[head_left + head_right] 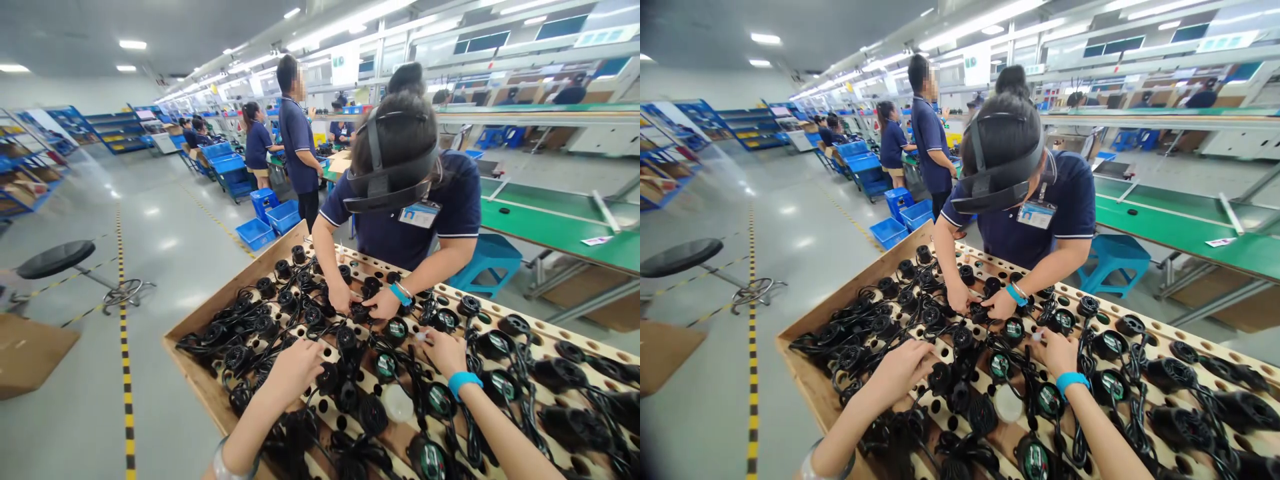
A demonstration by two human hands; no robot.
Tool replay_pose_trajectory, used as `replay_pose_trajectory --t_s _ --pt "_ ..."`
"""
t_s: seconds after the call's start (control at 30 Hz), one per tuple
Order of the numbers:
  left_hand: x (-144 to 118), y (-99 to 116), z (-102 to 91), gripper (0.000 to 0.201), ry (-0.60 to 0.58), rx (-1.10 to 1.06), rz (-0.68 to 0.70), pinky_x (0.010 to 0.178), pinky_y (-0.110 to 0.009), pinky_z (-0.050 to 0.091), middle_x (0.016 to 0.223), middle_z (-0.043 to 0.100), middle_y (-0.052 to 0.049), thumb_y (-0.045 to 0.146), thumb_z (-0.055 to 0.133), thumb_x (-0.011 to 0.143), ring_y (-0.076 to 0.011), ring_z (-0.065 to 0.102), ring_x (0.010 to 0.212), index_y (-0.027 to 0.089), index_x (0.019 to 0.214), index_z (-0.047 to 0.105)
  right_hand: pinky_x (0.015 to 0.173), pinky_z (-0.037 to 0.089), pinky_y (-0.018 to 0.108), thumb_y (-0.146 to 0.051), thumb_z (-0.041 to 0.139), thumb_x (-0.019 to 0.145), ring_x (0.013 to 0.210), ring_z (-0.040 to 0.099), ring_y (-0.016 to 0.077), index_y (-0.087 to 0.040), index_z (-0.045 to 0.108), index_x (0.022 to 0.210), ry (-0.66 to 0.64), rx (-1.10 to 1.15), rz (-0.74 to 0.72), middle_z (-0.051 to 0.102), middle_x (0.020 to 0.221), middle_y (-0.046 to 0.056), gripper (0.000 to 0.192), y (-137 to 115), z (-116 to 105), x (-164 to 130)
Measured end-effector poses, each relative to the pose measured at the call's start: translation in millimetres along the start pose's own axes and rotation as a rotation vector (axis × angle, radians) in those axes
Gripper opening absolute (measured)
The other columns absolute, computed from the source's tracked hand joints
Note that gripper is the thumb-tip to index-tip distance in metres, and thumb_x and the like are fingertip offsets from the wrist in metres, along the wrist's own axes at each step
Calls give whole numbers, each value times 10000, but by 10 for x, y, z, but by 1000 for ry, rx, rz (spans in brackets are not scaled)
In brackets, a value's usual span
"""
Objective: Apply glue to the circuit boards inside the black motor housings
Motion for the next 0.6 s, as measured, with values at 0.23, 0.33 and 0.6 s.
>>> replay_pose_trajectory --t_s 0.23,0.33,0.6 --pt "97 -128 -90 211 15 -4 -51 900 -354 476 1078 649 -83 192 557 863 -231 587 1069 198 1070 599 807 327 387 -294 566 777 965 634 274 -232 673 958 41 63 -44 739 932 71 219 3 -53 -16" --pt "180 46 -28 207 10 -23 22 892 -356 481 1067 655 -74 166 545 862 -235 597 1047 199 1056 610 870 368 413 -266 575 771 1064 604 277 -218 647 1054 82 120 -67 697 1106 95 296 68 -159 -111" --pt "401 571 397 247 -186 144 137 769 -342 493 1024 605 -106 35 560 784 -252 599 953 153 979 655 802 538 336 -371 484 888 878 671 201 -201 641 1060 188 407 -117 689 1023 82 288 383 -573 -1140"
Point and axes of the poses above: each hand's wrist, its own x-axis towards the middle knuckle, its own z-axis out of the palm, y = z × x, the point moved 5 cm from there along x, towards the middle knuckle
